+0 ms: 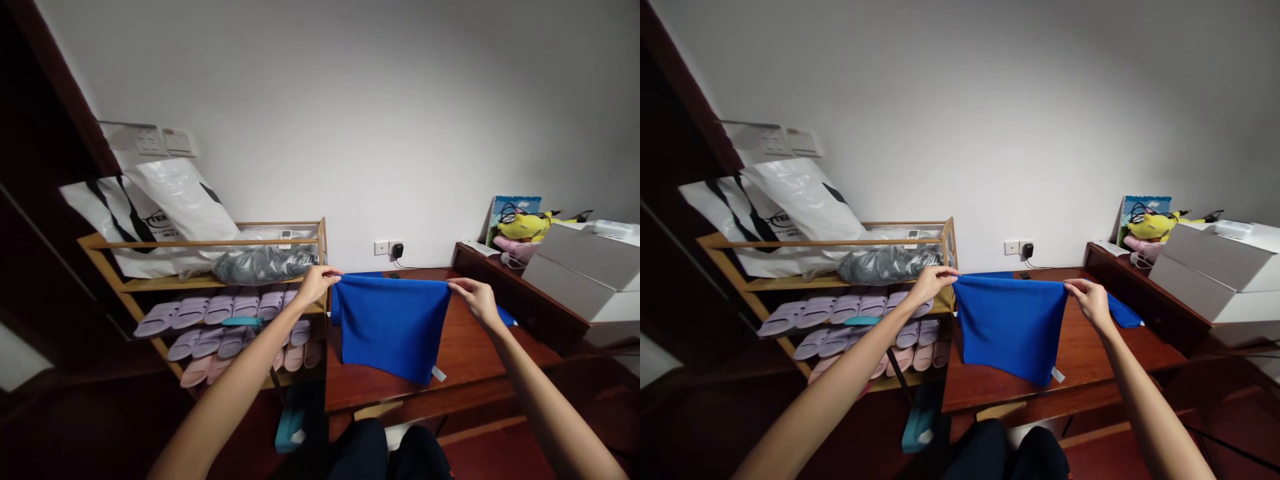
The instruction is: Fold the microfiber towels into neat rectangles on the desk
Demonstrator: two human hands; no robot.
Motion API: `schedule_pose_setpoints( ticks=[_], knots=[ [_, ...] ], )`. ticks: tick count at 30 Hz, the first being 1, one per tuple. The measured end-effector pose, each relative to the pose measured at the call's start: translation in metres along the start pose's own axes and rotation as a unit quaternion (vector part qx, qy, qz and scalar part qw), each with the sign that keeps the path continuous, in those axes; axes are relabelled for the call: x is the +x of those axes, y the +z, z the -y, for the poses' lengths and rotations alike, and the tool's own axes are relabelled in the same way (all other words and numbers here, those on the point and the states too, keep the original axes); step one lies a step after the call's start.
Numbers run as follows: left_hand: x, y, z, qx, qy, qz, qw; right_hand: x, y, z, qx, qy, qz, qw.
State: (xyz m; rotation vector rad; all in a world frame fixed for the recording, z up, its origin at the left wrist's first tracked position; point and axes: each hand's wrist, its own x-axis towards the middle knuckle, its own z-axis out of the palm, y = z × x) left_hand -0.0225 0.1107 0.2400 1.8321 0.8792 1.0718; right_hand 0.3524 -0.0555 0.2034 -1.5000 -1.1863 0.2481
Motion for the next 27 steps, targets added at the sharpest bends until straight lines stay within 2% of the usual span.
schedule_pose_setpoints(
  ticks=[6, 10, 20, 27],
  knots=[
    [0.006, -0.005, 0.001, -0.028, -0.031, 0.041, 0.998, 0.008, -0.003, 0.008, -0.024, -0.016, -0.009, 1.0],
    [0.009, -0.006, 0.001, -0.021, -0.038, 0.05, 0.998, 0.011, -0.004, 0.01, -0.028, -0.021, -0.004, 0.999],
    [0.018, -0.004, 0.005, 0.137, 0.003, 0.04, 0.99, 0.012, 0.003, -0.004, -0.08, -0.033, 0.009, 0.996],
    [0.018, -0.01, -0.001, 0.184, 0.024, 0.052, 0.981, 0.011, -0.003, 0.007, -0.126, -0.053, 0.002, 0.991]
  ],
)
